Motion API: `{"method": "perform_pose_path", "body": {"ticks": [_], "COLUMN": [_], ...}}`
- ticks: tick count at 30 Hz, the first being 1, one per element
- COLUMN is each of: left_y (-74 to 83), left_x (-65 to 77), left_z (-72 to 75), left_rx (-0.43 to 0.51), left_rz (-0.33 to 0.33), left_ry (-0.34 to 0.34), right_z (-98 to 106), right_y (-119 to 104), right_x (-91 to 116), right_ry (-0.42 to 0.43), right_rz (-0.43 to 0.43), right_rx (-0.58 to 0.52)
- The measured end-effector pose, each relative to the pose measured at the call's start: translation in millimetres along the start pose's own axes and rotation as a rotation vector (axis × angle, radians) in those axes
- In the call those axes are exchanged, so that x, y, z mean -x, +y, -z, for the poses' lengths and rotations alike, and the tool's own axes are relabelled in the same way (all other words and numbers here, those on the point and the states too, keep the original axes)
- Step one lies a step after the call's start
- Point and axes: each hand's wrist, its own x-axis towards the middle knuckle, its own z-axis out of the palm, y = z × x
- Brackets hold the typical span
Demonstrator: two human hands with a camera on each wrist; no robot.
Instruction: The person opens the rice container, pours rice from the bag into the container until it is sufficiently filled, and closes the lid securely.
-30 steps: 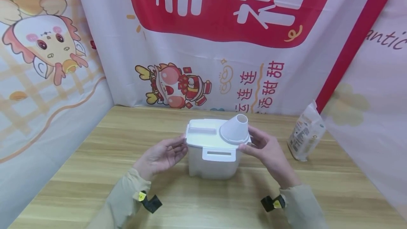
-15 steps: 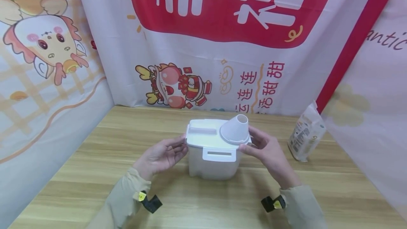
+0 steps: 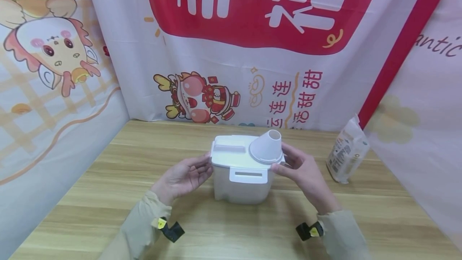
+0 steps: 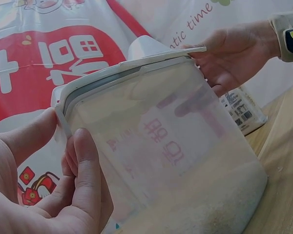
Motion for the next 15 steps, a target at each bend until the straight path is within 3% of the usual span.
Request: {"method": "perform_pose_path", "body": {"ticks": [15], "left_y": [0.9], "left_x": [0.6], "left_z": [-1.5], "left_rx": [-0.007], "left_rz": [0.004], "left_ry": [0.004], "right_z": [0.1], "right_y": [1.2], "right_x": [-0.9], "right_ry": [0.001], "right_rz": [-0.002], "right_rx": [0.003]}}
